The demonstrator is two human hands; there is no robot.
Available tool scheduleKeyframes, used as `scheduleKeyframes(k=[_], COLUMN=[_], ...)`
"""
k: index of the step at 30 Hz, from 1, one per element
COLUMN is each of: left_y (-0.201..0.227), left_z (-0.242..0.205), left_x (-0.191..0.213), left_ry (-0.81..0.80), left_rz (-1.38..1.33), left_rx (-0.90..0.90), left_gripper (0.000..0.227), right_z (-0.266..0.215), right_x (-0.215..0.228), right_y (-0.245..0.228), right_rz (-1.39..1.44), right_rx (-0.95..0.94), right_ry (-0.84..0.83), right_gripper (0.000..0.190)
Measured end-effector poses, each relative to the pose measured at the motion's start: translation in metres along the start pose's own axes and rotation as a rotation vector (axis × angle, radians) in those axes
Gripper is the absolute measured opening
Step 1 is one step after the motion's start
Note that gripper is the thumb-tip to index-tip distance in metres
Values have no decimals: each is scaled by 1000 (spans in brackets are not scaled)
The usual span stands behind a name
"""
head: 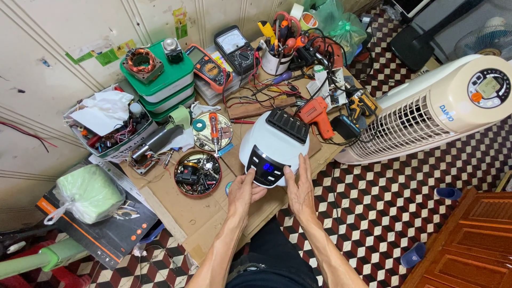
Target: Dismantling a portable fan heater and testing its internal circuitry using a digital multimeter.
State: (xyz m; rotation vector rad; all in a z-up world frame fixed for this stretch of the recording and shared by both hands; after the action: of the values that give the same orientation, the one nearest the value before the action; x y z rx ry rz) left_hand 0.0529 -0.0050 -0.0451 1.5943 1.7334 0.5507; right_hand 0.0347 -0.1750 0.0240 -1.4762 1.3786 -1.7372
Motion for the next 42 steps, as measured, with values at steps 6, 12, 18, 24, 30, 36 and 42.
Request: scheduleKeyframes(k=[6,12,18,24,30,36,42], left_y=[3,1,-1,-2,-1,1,-6], left_z=[-2,0,0,3,1,-1,5], left_x=[1,1,0,0,0,0,0], left_ry=[20,25,12,10,5,-5,-20], left_rz=[30,41,10,-19,-22,-19,-50], left_rx=[27,34,27,27,25,11,11], left_gripper=[47,48,47,46,46,46,48], right_z=[0,-1,-2,-1,0,-1,0], right_x=[0,0,1,0,0,0,0], right_y=[3,2,1,4,7,6,4], right_rz=[-10,-10,-6,-3,-5,-15,-9], right_rx=[-17,-17,-24,-13,-18,-19,-9], right_ry=[4,2,-2,2,1,0,-4], right_gripper=[79,80,80,80,81,82,82])
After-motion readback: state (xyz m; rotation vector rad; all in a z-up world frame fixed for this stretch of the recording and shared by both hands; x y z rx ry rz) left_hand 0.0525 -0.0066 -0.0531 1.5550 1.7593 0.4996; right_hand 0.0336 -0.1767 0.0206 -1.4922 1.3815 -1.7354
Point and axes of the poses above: each hand's wrist, its own z-axis towards the middle knuckle, its own x-axis out of the back of the hand, y = z × x, the point moved 6 cm from there along z, towards the middle knuckle, and after that the axes turned 12 degrees about z, right-handed, at the moved point
